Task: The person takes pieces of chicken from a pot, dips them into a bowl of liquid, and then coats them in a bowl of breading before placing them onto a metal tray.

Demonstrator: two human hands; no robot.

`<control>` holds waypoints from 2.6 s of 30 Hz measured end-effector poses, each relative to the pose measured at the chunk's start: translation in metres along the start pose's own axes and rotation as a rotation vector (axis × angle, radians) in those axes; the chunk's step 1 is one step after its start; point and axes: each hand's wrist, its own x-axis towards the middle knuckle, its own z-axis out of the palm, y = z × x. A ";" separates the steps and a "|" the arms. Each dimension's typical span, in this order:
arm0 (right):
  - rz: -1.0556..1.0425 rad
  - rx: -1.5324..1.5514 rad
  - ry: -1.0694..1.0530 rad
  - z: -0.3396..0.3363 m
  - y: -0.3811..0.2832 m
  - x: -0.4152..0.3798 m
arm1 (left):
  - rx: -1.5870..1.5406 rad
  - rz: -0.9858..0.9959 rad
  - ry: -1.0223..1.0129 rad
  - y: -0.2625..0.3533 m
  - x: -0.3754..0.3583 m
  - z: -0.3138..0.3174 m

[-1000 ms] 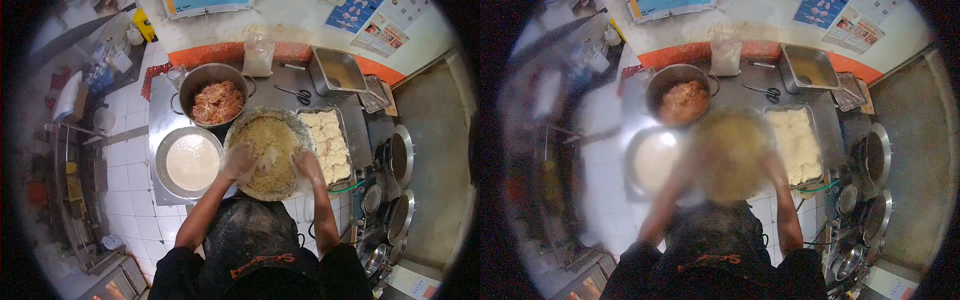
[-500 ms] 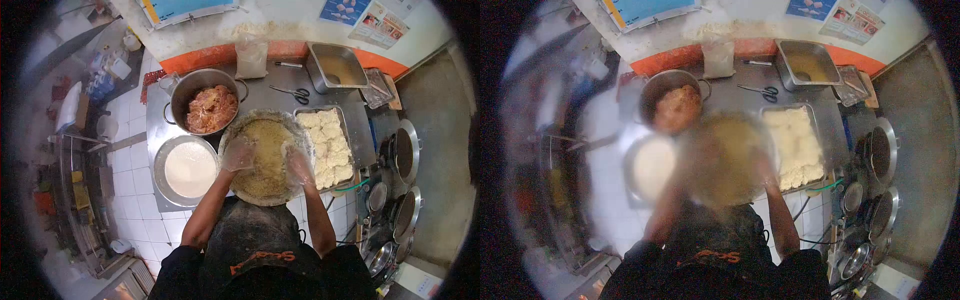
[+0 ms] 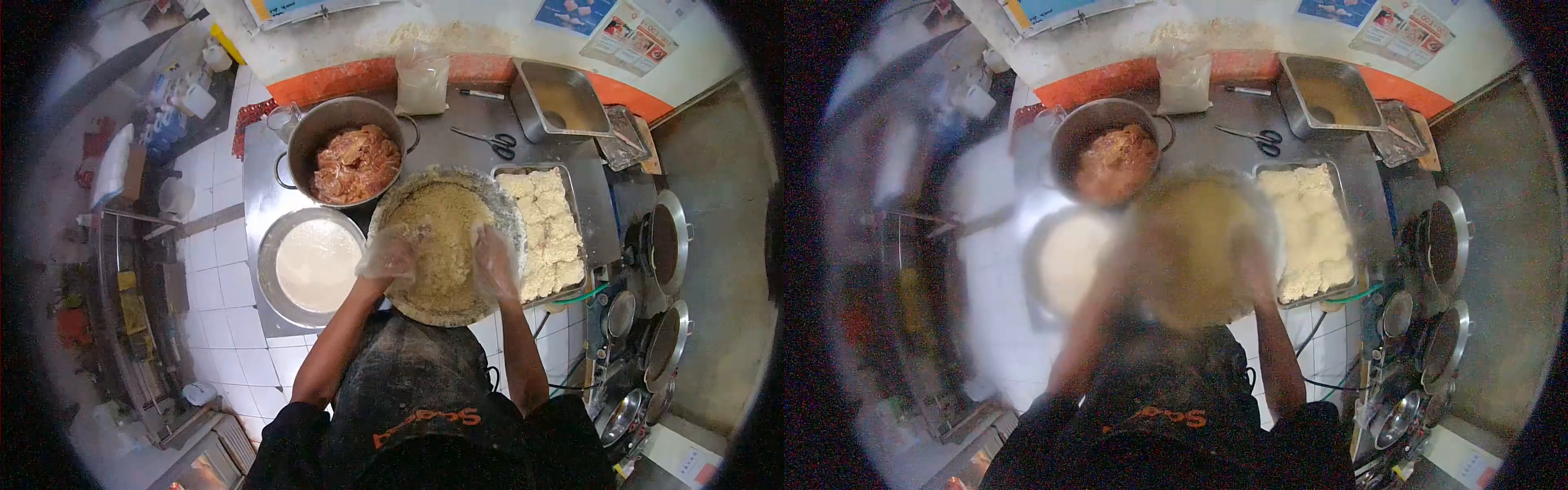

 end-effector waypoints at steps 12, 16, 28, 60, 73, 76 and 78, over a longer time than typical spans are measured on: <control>-0.341 -1.723 0.359 0.148 0.000 0.084 | -0.507 0.085 0.336 -0.074 -0.014 0.064; -0.339 -0.785 0.014 0.065 -0.133 0.070 | 0.042 0.151 0.397 -0.089 -0.025 0.068; -0.193 -0.570 0.165 0.101 -0.016 0.078 | -0.469 0.066 0.349 -0.025 -0.011 0.000; -0.189 -0.215 -0.876 -0.079 -0.030 0.101 | -0.182 0.123 -0.073 -0.106 0.056 0.098; 0.005 -0.356 -0.577 0.033 0.040 -0.045 | 0.275 -0.014 -0.101 -0.022 -0.007 0.105; -0.033 -0.224 -0.507 0.066 0.060 -0.063 | 0.243 0.049 -0.168 -0.052 0.002 0.157; 0.060 -0.009 -0.492 0.052 0.023 -0.053 | 0.223 0.136 -0.209 -0.056 0.006 0.169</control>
